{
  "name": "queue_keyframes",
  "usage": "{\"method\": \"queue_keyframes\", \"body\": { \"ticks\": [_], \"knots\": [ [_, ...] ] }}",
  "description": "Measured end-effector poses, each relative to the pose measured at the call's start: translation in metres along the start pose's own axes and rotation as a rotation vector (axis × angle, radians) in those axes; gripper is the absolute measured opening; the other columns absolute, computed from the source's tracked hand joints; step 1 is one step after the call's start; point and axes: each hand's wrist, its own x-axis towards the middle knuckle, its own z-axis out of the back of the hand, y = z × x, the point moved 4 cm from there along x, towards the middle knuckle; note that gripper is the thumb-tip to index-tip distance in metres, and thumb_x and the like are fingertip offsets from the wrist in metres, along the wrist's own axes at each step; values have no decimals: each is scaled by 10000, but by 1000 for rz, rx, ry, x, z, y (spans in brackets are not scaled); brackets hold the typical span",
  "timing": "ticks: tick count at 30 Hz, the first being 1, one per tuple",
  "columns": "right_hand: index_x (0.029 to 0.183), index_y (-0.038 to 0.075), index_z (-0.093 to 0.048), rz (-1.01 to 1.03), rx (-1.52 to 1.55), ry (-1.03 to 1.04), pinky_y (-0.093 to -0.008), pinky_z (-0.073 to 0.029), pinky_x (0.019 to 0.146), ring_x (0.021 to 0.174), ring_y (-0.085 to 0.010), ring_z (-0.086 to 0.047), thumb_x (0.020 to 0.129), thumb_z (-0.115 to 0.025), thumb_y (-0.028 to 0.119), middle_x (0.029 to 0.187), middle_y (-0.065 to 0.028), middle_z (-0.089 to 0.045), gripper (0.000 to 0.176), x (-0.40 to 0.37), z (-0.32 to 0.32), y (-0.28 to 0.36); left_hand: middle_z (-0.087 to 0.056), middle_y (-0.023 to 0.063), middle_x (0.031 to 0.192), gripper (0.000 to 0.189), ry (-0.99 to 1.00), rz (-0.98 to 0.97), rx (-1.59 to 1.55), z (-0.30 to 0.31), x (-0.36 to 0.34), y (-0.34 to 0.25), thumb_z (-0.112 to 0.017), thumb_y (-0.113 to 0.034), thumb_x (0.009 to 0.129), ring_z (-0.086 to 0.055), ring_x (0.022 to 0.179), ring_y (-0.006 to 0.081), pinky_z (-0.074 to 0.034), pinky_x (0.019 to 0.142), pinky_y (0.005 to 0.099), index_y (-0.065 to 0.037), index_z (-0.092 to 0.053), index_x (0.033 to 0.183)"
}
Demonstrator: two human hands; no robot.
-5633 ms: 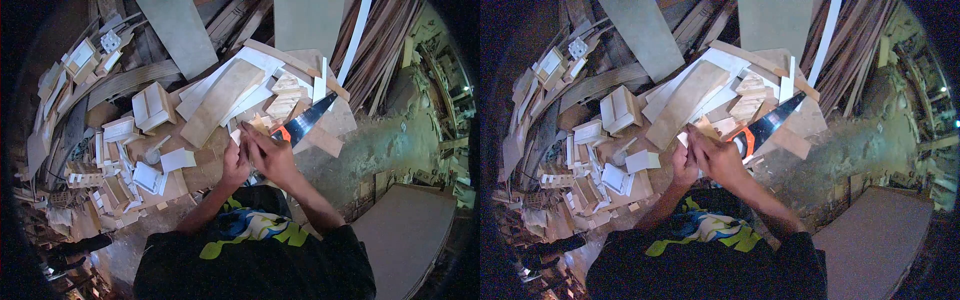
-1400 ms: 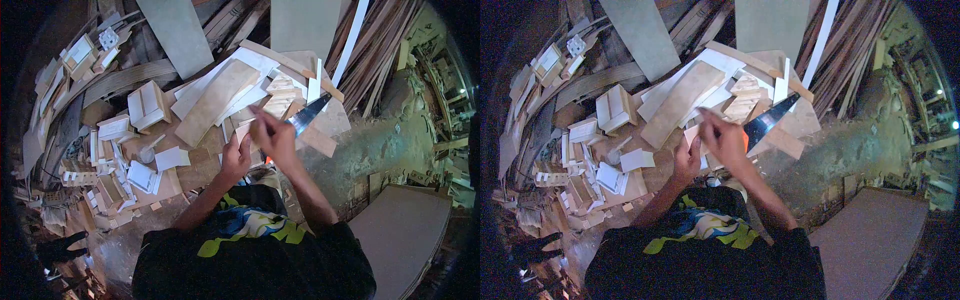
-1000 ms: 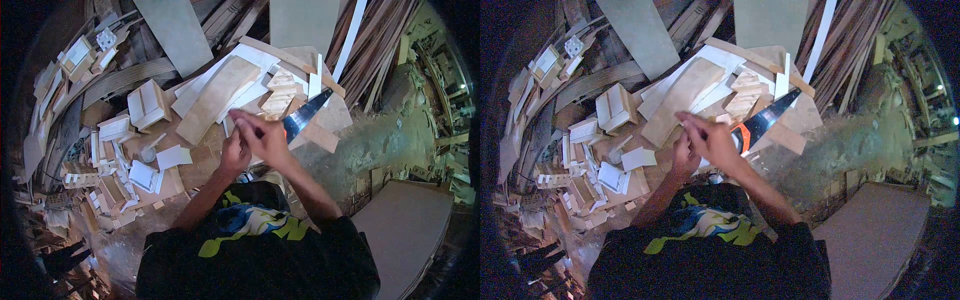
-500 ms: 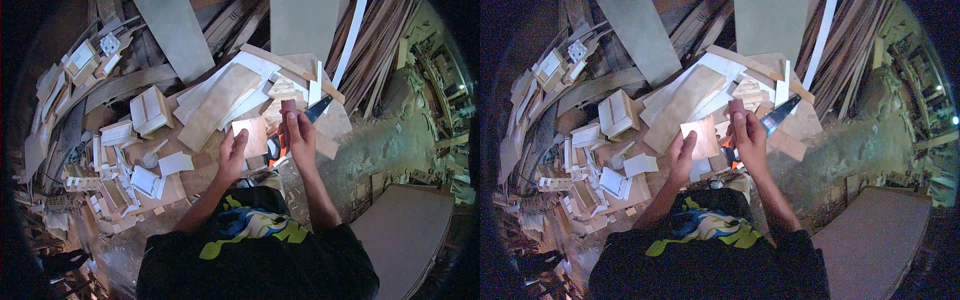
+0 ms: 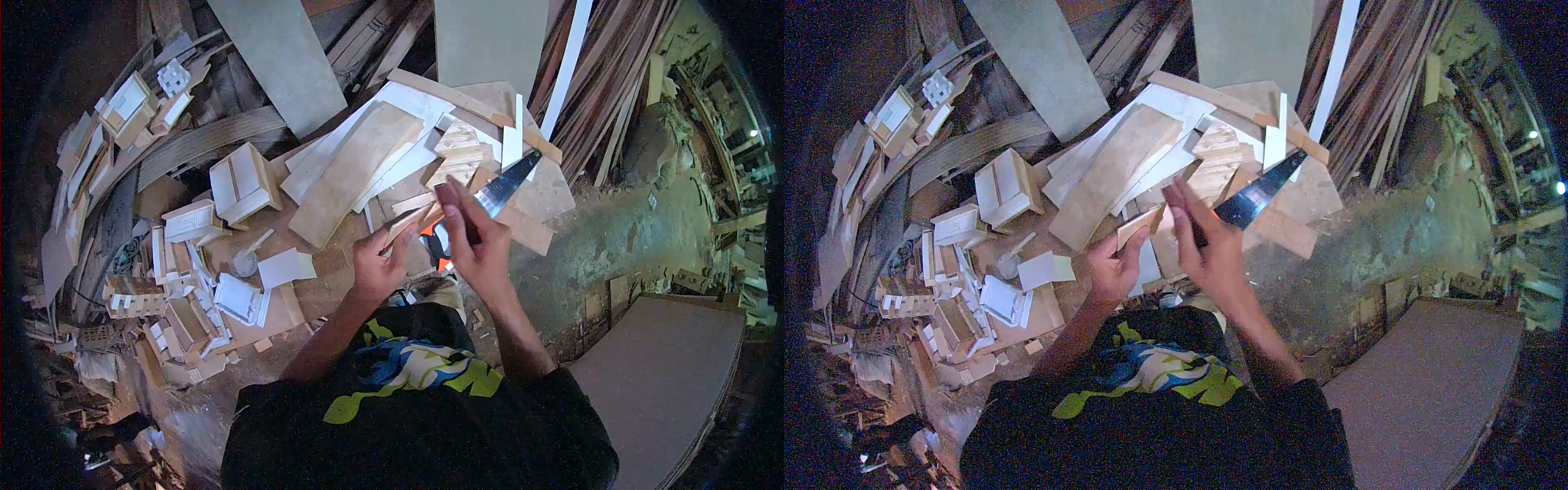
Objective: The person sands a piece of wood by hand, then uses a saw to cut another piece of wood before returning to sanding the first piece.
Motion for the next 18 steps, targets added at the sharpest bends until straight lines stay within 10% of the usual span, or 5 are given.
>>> {"method": "queue_keyframes", "body": {
  "ticks": [2,18],
  "knots": [
    [1243,-12,-598,281,-103,9,-349,-563,748,923,-270,-714,935,-573,50,1060,-184,-703,315,-1,-6,10,-723,170,1003,253,-25,-110,43,-2,-2,3,-629,-37,921,-692,914,159,-540,774,298,31,-653,1163],
    [1176,-15,-643,-72,-452,-103,-401,-545,668,795,-361,-701,904,-599,67,870,-242,-680,287,34,8,-51,-719,148,982,208,-131,-57,30,-1,-4,12,-623,-63,928,-683,910,158,-520,788,292,37,-672,1105]
  ]
}}
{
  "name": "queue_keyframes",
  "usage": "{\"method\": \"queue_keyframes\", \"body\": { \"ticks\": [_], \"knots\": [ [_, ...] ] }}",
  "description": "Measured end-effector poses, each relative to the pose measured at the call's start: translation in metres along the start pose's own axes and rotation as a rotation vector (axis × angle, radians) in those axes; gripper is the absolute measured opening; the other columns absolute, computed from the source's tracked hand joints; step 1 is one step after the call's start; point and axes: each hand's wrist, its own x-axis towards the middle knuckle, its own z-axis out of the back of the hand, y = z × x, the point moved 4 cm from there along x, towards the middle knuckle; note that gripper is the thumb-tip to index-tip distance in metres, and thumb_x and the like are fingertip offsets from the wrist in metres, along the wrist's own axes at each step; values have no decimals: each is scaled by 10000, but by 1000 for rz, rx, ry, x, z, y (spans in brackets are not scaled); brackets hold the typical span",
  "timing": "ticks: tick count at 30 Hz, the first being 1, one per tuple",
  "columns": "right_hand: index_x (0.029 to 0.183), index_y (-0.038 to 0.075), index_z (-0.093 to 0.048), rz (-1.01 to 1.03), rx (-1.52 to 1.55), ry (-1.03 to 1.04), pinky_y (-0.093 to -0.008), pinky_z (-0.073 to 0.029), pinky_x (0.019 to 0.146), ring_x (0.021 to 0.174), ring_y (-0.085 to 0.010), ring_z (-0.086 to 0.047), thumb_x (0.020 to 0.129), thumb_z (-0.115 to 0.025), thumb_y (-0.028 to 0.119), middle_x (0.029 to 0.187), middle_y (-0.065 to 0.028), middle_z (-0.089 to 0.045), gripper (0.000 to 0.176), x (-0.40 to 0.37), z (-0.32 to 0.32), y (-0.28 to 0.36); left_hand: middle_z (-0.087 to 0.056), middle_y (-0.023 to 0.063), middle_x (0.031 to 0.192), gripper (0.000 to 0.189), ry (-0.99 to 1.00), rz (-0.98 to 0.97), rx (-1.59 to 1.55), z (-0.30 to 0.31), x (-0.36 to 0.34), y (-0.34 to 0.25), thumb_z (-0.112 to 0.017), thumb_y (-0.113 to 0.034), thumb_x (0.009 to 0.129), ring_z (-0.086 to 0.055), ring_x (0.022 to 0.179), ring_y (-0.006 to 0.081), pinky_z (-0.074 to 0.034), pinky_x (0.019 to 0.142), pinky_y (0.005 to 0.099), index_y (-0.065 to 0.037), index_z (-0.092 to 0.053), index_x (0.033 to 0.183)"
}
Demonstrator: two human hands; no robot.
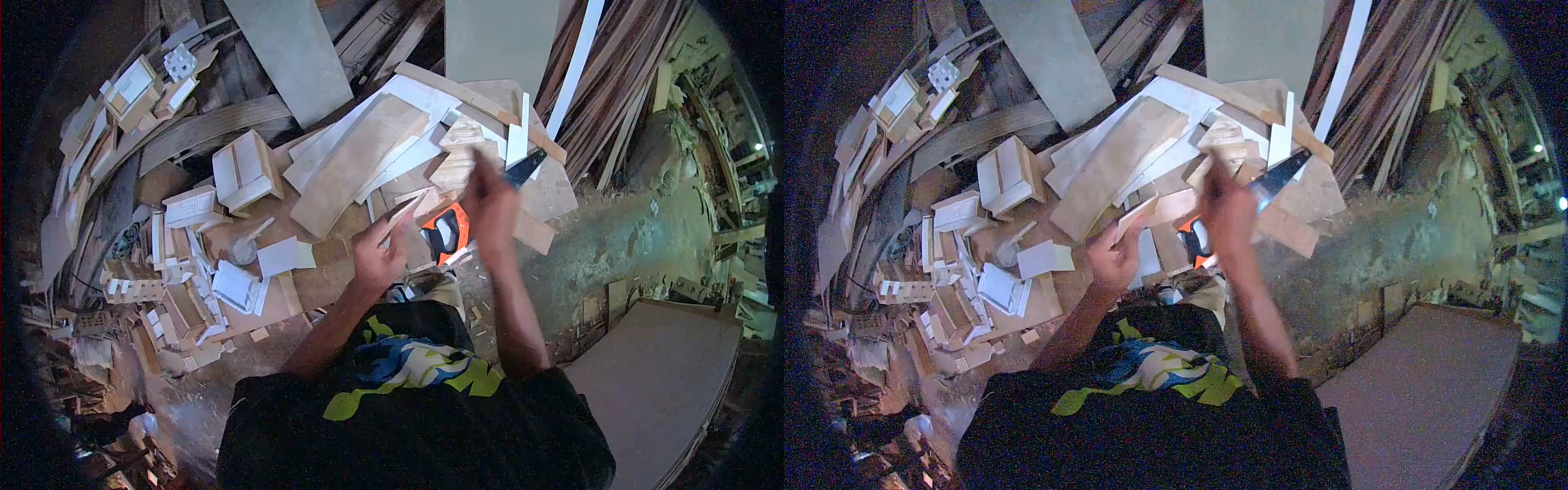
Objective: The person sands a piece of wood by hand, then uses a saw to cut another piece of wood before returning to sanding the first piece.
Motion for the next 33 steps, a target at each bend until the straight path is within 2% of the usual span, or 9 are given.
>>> {"method": "queue_keyframes", "body": {
  "ticks": [2,8,10,12,13,17,21,27,33],
  "knots": [
    [1203,-5,-647,33,130,-212,-258,-505,629,711,-68,-601,935,-581,71,930,-161,-729,286,25,15,-43,-716,98,975,235,12,88,14,9,-10,1,-648,-147,942,-647,884,115,-506,784,274,46,-679,1073],
    [942,-20,-666,-221,125,281,-402,-480,582,648,-258,-670,957,-577,419,716,-201,-667,447,3,-28,-84,-692,47,952,278,1,458,-373,9,-24,38,-650,-194,947,-623,833,82,-506,737,254,48,-656,1084],
    [894,-21,-672,-112,234,404,-321,-415,517,566,-100,-513,950,-621,347,605,-55,-575,376,-34,-92,-140,-691,48,971,277,12,483,-382,8,-25,39,-654,-189,945,-627,857,88,-506,748,252,44,-651,1095],
    [870,23,-696,-39,104,486,-341,-454,532,560,-156,-591,912,-646,350,610,-63,-627,333,-73,-138,-157,-692,52,979,272,11,482,-374,8,-26,40,-656,-182,943,-630,870,91,-507,754,250,41,-650,1098],
    [932,27,-692,-199,121,808,-370,-492,564,591,-197,-633,896,-646,326,640,-63,-654,305,-88,-159,-164,-694,55,978,267,5,470,-361,7,-27,40,-656,-178,942,-631,870,92,-507,754,249,40,-651,1095],
    [1122,11,-582,-81,432,644,-471,-517,752,841,-421,-655,802,-654,170,915,-234,-667,365,-114,-217,-164,-696,65,1003,257,21,572,-397,8,-32,47,-657,-164,937,-637,886,99,-511,762,252,40,-649,1093],
    [1122,-57,-548,281,341,456,-487,-498,846,1026,-432,-585,765,-636,119,1052,-248,-620,408,-101,-226,-138,-690,65,1035,283,6,635,-291,14,-38,55,-664,-168,929,-638,903,98,-510,773,255,38,-632,1121],
    [1113,-56,-491,-43,-324,368,-512,-436,920,1049,-445,-541,798,-665,187,1033,-277,-567,434,-96,-191,-172,-685,58,1037,361,-34,750,-358,24,-44,68,-671,-241,925,-626,914,103,-489,817,270,22,-613,1166],
    [1070,-85,-484,11,-368,414,-505,-424,938,1069,-455,-522,779,-717,314,1053,-294,-557,546,-104,-213,-204,-684,65,1034,377,76,618,-241,20,-44,111,-685,-262,912,-626,914,118,-478,835,287,0,-618,1175]
  ]
}}
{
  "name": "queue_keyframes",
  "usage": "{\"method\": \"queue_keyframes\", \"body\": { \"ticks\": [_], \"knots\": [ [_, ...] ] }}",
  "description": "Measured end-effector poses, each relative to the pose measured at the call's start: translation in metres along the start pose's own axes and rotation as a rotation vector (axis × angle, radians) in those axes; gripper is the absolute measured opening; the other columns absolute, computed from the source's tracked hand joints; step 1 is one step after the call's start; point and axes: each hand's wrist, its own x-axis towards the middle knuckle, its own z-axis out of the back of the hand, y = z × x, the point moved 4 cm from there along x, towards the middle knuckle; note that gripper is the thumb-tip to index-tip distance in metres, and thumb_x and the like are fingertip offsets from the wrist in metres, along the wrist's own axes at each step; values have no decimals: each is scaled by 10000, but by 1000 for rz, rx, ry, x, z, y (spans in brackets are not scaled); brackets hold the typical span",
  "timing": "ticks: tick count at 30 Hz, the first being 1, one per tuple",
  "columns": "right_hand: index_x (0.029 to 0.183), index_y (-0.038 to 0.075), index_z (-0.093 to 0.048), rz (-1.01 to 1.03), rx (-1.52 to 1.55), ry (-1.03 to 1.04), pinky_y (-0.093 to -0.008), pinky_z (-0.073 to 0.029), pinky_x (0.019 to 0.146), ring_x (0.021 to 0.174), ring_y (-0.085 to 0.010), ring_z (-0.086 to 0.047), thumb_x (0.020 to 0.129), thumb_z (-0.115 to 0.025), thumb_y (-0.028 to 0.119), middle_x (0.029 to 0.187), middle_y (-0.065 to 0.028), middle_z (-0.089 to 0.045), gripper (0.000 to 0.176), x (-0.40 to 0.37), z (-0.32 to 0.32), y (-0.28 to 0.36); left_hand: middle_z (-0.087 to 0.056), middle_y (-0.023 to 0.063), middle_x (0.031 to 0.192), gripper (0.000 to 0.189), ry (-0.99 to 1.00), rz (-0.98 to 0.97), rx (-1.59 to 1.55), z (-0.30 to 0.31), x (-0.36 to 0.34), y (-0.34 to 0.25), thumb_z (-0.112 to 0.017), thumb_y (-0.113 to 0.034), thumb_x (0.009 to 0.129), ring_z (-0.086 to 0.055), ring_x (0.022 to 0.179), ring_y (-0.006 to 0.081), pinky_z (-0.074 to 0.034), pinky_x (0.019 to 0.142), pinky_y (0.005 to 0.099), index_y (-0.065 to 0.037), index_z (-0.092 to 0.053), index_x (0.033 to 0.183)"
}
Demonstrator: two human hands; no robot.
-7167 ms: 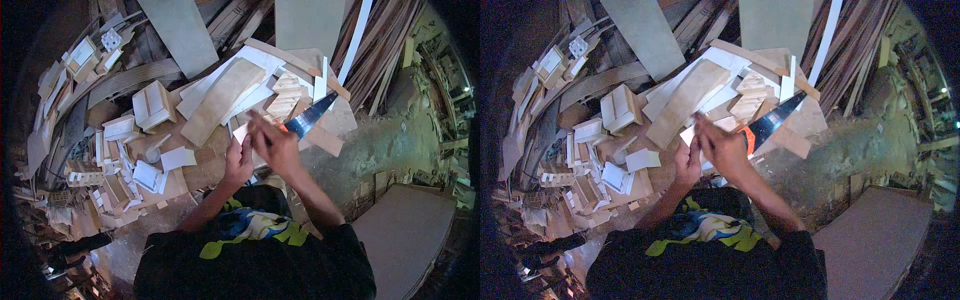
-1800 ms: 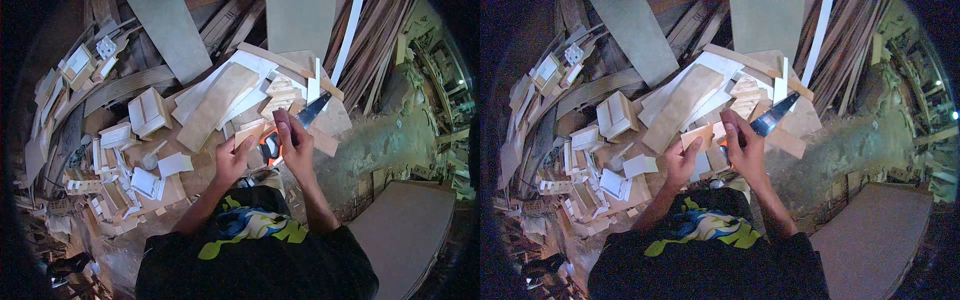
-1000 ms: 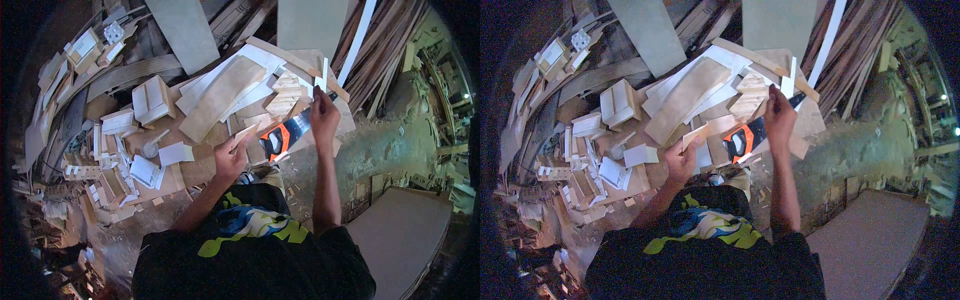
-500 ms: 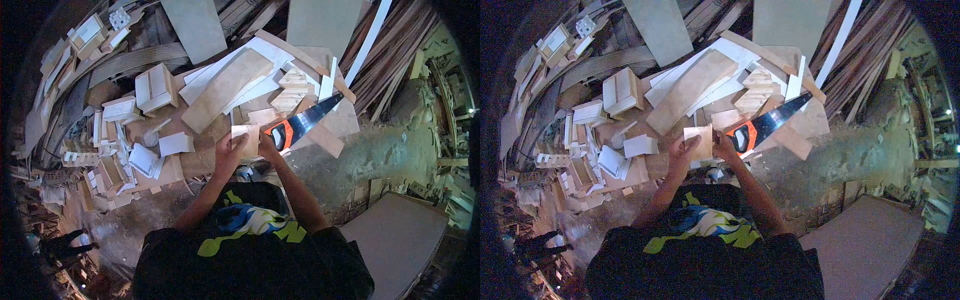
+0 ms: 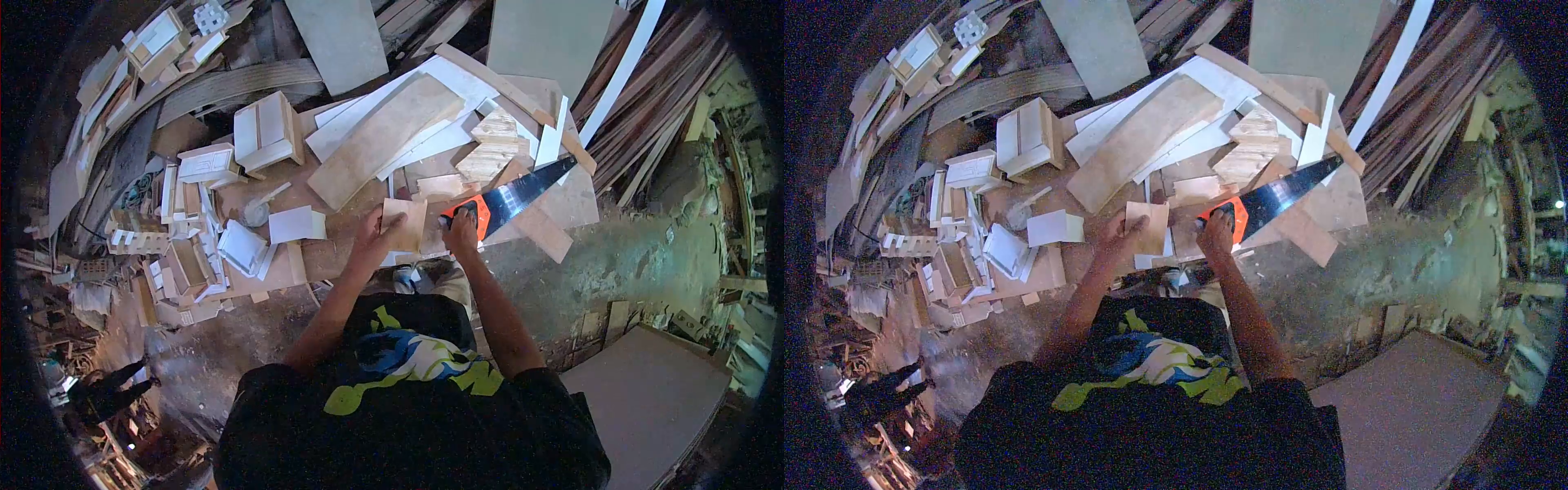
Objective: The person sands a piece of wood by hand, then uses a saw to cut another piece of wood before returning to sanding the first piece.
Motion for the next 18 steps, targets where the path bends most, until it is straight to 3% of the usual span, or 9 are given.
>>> {"method": "queue_keyframes", "body": {
  "ticks": [3,5,8,11,12,14,17,18],
  "knots": [
    [1063,-89,-486,-100,68,101,-507,-423,932,1073,-447,-521,746,-739,322,1066,-283,-555,578,5,2,-2,-687,70,1033,370,54,27,90,2,13,-9,-688,-261,909,-625,905,115,-477,825,280,1,-625,1162],
    [1044,-89,-491,-71,54,-36,-510,-447,870,1016,-435,-557,739,-733,289,1026,-277,-573,542,4,9,1,-691,70,1024,363,76,54,145,3,24,-11,-690,-259,908,-621,899,111,-478,813,275,6,-632,1149],
    [1018,-75,-496,-167,266,-206,-506,-471,767,897,-425,-603,743,-706,234,924,-259,-603,464,-1,37,9,-697,60,971,339,48,-129,79,-8,36,-25,-688,-249,908,-611,867,91,-482,772,273,10,-649,1124],
    [1045,-50,-472,-334,503,-333,-534,-470,728,824,-458,-613,747,-685,190,846,-238,-633,438,-14,104,27,-682,50,978,436,144,33,281,-20,45,-43,-686,-333,900,-608,872,109,-493,789,288,-19,-624,1197],
    [1063,-41,-460,-387,569,-372,-549,-467,727,811,-475,-611,747,-680,178,827,-232,-643,443,-20,117,27,-688,47,947,387,155,59,296,-30,43,-58,-685,-301,903,-609,829,102,-491,752,281,-8,-643,1154],
    [1027,-18,-526,-495,549,-516,-447,-494,656,688,-335,-636,765,-647,110,756,-178,-634,316,-35,129,12,-699,43,887,296,180,109,329,-53,39,-86,-683,-235,909,-610,744,89,-487,679,266,14,-681,1068],
    [987,-19,-569,-574,745,-733,-353,-483,614,651,-194,-592,795,-621,70,733,-109,-608,218,-66,173,-3,-694,32,853,268,326,-57,321,-82,79,-18,-666,-232,921,-606,718,89,-483,659,258,20,-698,1006],
    [986,-19,-579,-588,817,-796,-329,-472,604,652,-155,-565,803,-613,60,729,-83,-595,203,-78,182,-11,-708,89,917,233,388,-249,385,-97,88,-3,-643,-197,925,-650,794,135,-495,689,265,21,-708,977]
  ]
}}
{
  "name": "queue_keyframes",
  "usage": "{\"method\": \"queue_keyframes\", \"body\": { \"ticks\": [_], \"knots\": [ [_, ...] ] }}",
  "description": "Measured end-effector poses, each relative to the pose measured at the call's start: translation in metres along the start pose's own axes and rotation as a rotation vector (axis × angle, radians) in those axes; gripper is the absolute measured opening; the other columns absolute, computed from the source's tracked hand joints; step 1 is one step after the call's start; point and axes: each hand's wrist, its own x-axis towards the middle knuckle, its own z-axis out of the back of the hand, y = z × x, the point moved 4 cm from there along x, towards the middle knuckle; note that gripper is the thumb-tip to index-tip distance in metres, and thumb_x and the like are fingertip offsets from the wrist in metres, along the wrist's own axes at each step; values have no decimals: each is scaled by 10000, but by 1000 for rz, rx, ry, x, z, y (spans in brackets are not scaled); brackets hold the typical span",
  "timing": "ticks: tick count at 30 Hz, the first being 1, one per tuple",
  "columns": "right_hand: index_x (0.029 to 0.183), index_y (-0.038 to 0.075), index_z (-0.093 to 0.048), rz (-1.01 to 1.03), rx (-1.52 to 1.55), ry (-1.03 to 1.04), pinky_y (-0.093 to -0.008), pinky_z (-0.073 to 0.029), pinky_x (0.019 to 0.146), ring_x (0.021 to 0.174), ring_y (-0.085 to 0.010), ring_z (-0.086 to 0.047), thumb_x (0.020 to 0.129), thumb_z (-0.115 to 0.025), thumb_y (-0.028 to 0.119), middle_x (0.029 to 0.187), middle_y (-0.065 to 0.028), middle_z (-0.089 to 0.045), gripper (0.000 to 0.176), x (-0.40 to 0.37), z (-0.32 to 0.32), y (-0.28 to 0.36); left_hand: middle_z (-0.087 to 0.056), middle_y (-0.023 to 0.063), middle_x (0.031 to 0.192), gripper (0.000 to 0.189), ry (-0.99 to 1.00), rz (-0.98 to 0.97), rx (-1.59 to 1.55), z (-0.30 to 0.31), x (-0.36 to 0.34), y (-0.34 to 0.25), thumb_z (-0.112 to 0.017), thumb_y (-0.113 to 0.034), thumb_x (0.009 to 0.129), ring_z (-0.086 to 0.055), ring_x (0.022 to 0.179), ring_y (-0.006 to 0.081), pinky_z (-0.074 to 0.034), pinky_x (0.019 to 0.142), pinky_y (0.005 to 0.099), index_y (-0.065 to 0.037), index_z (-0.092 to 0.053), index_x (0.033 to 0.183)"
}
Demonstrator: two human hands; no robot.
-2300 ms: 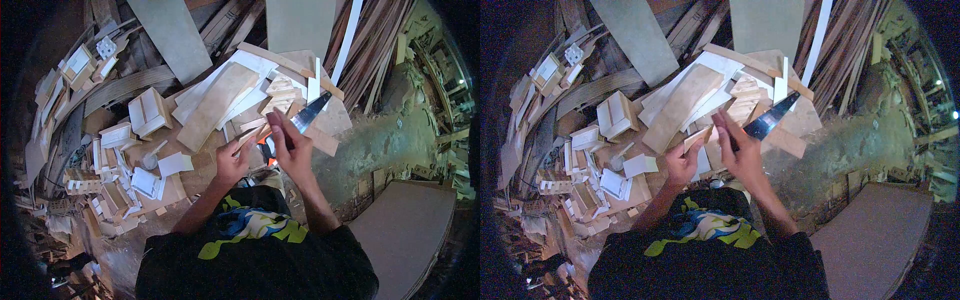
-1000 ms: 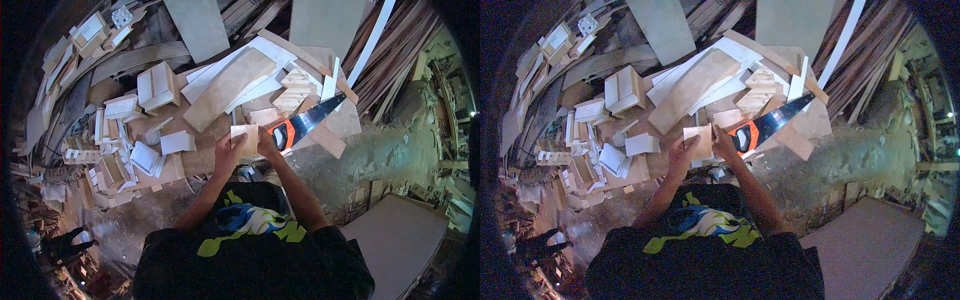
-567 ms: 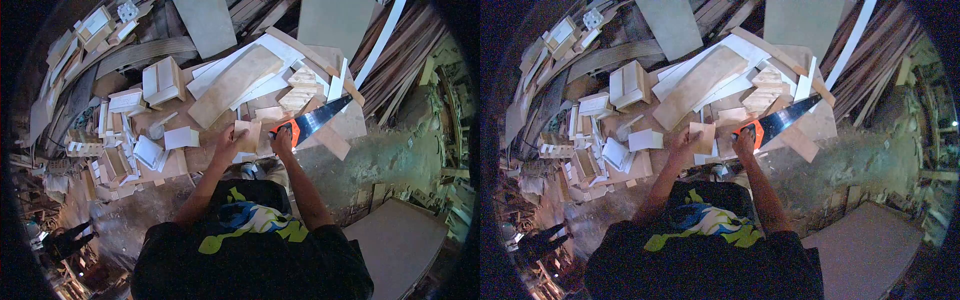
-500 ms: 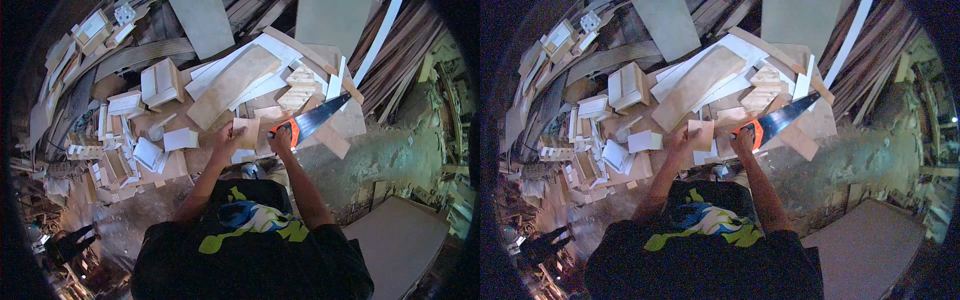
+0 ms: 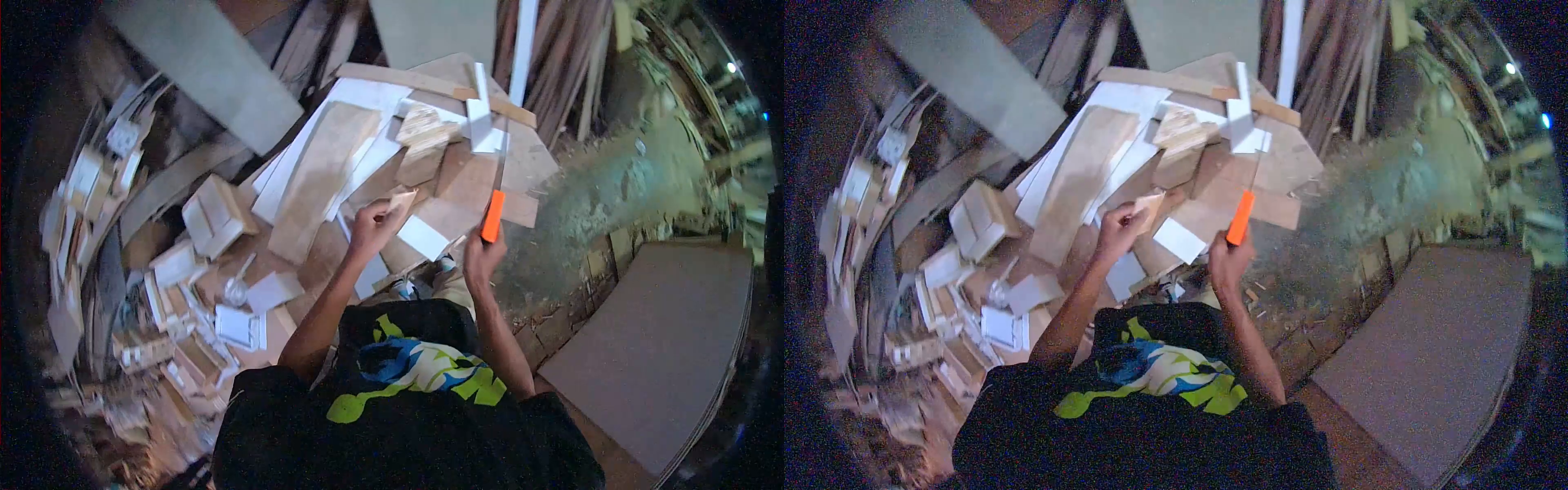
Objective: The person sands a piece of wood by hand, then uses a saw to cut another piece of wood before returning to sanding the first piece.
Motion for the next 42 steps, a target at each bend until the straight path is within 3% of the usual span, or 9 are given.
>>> {"method": "queue_keyframes", "body": {
  "ticks": [2,5,9,12,16,21,26,30,42],
  "knots": [
    [1005,-12,-587,-21,89,-69,-286,-440,568,631,-107,-523,824,-594,39,731,-33,-564,188,-2,30,-5,-700,170,1017,176,52,-463,107,-32,15,-17,-628,-145,911,-684,901,238,-524,745,291,-4,-719,965],
    [989,25,-559,-21,138,-145,-247,-372,485,557,-79,-468,833,-548,-6,703,14,-500,160,-24,71,-15,-623,215,1224,232,316,-648,333,-88,26,-13,-588,-97,888,-610,1127,333,-490,935,385,-77,-711,1084],
    [924,49,-528,-125,144,-275,-244,-377,495,550,-76,-456,814,-544,-23,696,16,-497,132,-53,113,-13,-453,196,1441,523,635,-791,677,-154,25,36,-543,-89,831,-410,1356,335,-256,1143,513,-190,-570,1344],
    [1030,9,-607,-289,168,-342,-234,-423,623,699,-74,-499,811,-577,-40,818,34,-551,227,-71,137,-18,-452,187,1441,564,748,-844,682,-181,32,65,-577,-40,780,-445,1319,378,-322,1120,507,-194,-582,1324],
    [805,53,-497,-525,65,-435,-261,-381,451,489,-95,-468,807,-546,38,639,0,-495,51,-76,154,-38,-420,180,1468,560,875,-905,768,-209,42,103,-633,-103,759,-387,1371,335,-261,1157,505,-137,-575,1315],
    [877,9,-584,-711,18,-351,-297,-413,555,588,-99,-497,812,-603,147,632,-4,-530,154,-76,153,-93,-326,172,1535,649,1016,-778,584,-202,43,76,-695,-283,849,-248,1446,335,-216,1166,526,-61,-456,1409],
    [895,7,-591,-814,85,-264,-352,-452,556,575,-158,-550,788,-640,166,646,-31,-563,197,-48,119,-136,-328,127,1546,652,1078,-666,511,-209,53,86,-698,-240,844,-242,1453,322,-173,1185,504,-55,-449,1417],
    [823,32,-523,-698,53,-236,-305,-422,414,436,-142,-530,847,-600,106,579,-38,-536,110,-40,81,-185,-330,133,1546,661,1112,-637,496,-214,60,74,-717,-225,829,-238,1456,323,-162,1190,494,-50,-458,1411],
    [947,-24,-594,-792,402,-185,-321,-432,466,520,-133,-560,851,-634,118,641,-38,-575,176,0,70,-81,-224,151,1581,770,1114,-678,570,-223,58,70,-648,-364,874,-158,1474,349,-156,1176,519,-61,-304,1492]
  ]
}}
